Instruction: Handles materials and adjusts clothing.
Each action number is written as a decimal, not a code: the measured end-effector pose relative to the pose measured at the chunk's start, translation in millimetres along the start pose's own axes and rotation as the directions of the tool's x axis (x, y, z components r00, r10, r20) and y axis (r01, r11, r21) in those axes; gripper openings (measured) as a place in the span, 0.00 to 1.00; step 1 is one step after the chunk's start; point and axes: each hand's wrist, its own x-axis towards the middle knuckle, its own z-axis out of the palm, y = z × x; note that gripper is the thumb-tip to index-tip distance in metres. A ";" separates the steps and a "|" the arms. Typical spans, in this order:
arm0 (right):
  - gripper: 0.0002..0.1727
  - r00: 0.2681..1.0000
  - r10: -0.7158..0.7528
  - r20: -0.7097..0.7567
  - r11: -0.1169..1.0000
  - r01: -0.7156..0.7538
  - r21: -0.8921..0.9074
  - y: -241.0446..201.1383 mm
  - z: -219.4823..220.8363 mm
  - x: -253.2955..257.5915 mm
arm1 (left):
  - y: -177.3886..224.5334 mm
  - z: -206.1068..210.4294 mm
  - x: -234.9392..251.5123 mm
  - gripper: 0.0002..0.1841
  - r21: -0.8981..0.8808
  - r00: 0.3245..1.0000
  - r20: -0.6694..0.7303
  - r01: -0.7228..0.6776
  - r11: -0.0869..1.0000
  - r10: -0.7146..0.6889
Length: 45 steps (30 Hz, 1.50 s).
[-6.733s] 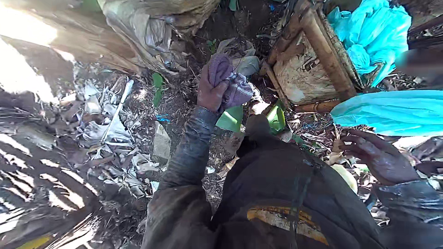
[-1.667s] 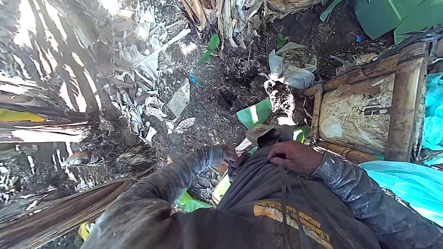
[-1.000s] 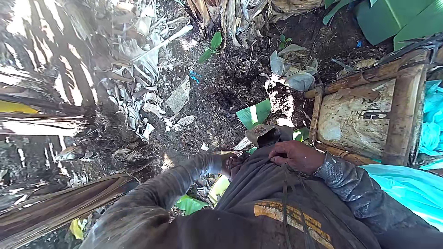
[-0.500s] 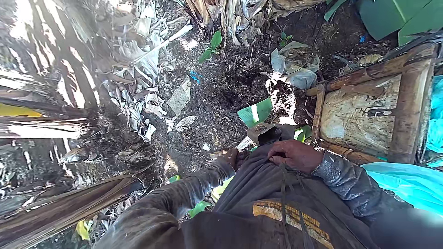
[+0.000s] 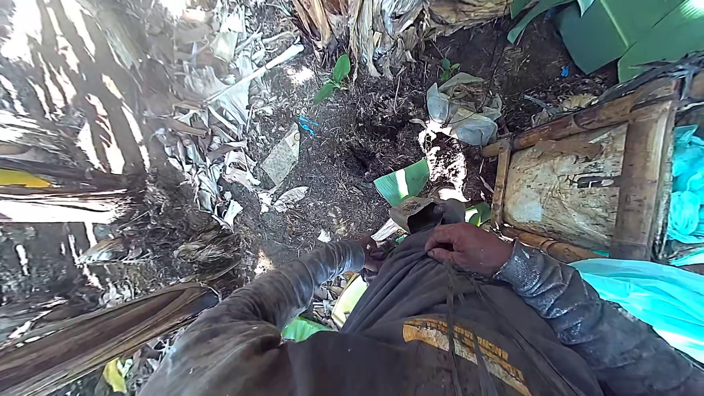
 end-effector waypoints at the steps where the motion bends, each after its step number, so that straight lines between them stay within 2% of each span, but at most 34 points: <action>1: 0.14 1.000 -0.001 0.004 1.000 0.001 0.001 0.0 1.1 0.2 | -4.9 4.6 3.8 0.46 0.104 1.000 -0.004 -0.019 0.994 0.019; 3: 0.14 1.000 0.000 0.013 1.000 0.000 0.001 -0.9 1.0 1.4 | 2.7 16.1 -1.6 0.47 0.288 0.999 -0.025 -0.017 0.957 0.025; 5: 0.15 1.000 0.003 0.017 1.000 -0.003 -0.003 -2.3 1.0 2.1 | 25.1 25.9 -20.7 0.40 0.406 0.995 -0.102 0.055 0.912 -0.014; 7: 0.14 1.000 0.010 0.019 1.000 -0.010 0.001 -4.6 1.6 2.0 | 45.6 30.8 -43.7 0.32 0.401 0.988 -0.148 0.099 0.911 -0.042; 9: 0.14 1.000 0.006 0.018 1.000 -0.006 0.002 -4.1 2.3 1.8 | 33.3 33.9 -40.5 0.30 0.389 0.975 -0.223 0.086 0.917 0.003; 12: 0.14 1.000 0.002 0.011 1.000 -0.002 0.007 0.2 1.7 1.0 | 9.2 21.0 -25.1 0.39 0.431 0.956 -0.290 0.087 0.898 0.046; 13: 0.14 1.000 0.003 0.014 1.000 -0.003 0.006 1.1 2.4 0.8 | 8.4 15.7 -25.0 0.43 0.439 0.968 -0.247 0.075 0.895 0.040; 15: 0.14 1.000 0.007 0.024 1.000 -0.007 -0.003 0.8 1.8 0.7 | 2.4 8.1 -19.4 0.48 0.421 0.989 -0.115 -0.041 0.906 0.098; 17: 0.14 1.000 0.015 0.024 1.000 -0.015 -0.008 0.2 -1.7 0.1 | -3.2 1.5 -10.4 0.48 0.294 0.979 -0.063 -0.165 0.942 0.192; 19: 0.14 1.000 0.017 0.019 1.000 -0.016 -0.007 0.9 -2.7 -4.3 | -10.3 1.5 -4.7 0.46 0.052 0.970 -0.046 -0.235 0.971 0.237; 21: 0.14 1.000 0.009 0.027 1.000 -0.008 -0.008 1.4 -4.2 -4.9 | -18.4 -0.9 -3.2 0.42 -0.225 0.965 0.010 -0.253 0.941 0.262; 23: 0.15 0.999 0.001 0.044 1.000 -0.001 0.007 0.8 -2.3 -4.4 | -17.7 -3.0 -5.4 0.34 -0.389 0.967 0.079 -0.195 0.900 0.244; 25: 0.14 0.999 -0.025 0.020 1.000 0.025 0.017 -0.3 -0.3 -4.0 | -7.8 -5.6 -6.8 0.22 -0.319 0.973 0.046 -0.202 0.926 0.228; 27: 0.14 0.999 -0.033 -0.003 0.999 0.033 0.016 -1.0 0.4 -4.0 | 10.9 -3.7 -9.6 0.16 -0.108 0.992 0.011 -0.125 0.986 0.127; 28: 0.13 0.999 -0.031 -0.009 0.999 0.031 0.011 -0.8 0.6 -4.3 | 9.1 -1.5 -6.6 0.14 0.013 0.991 -0.014 -0.131 0.991 0.131; 32: 0.14 1.000 -0.021 -0.005 0.999 0.021 -0.051 2.7 1.1 -0.1 | -8.9 -4.0 17.1 0.17 0.252 0.972 -0.026 -0.220 0.942 0.234; 34: 0.14 1.000 -0.024 -0.016 0.998 0.023 -0.062 3.9 0.9 1.4 | -5.7 1.6 33.7 0.17 0.371 0.975 -0.039 -0.191 0.909 0.221; 38: 0.14 1.000 -0.020 -0.023 0.998 0.019 -0.058 0.5 -0.5 1.5 | 33.8 20.0 35.8 0.17 0.374 0.986 -0.167 0.086 0.924 -0.024; 41: 0.14 1.000 -0.016 -0.012 0.998 0.015 -0.063 -0.5 -1.7 1.8 | 40.5 24.4 44.5 0.21 0.364 0.968 -0.226 0.185 0.913 -0.106; 43: 0.14 1.000 -0.019 -0.025 0.998 0.017 -0.057 1.5 -0.5 1.8 | 43.9 23.3 48.4 0.23 0.427 0.954 -0.262 0.252 0.869 -0.148; 45: 0.14 0.999 -0.028 -0.044 0.999 0.026 -0.047 3.6 1.3 2.2 | 41.4 14.9 47.4 0.23 0.471 0.956 -0.257 0.254 0.845 -0.144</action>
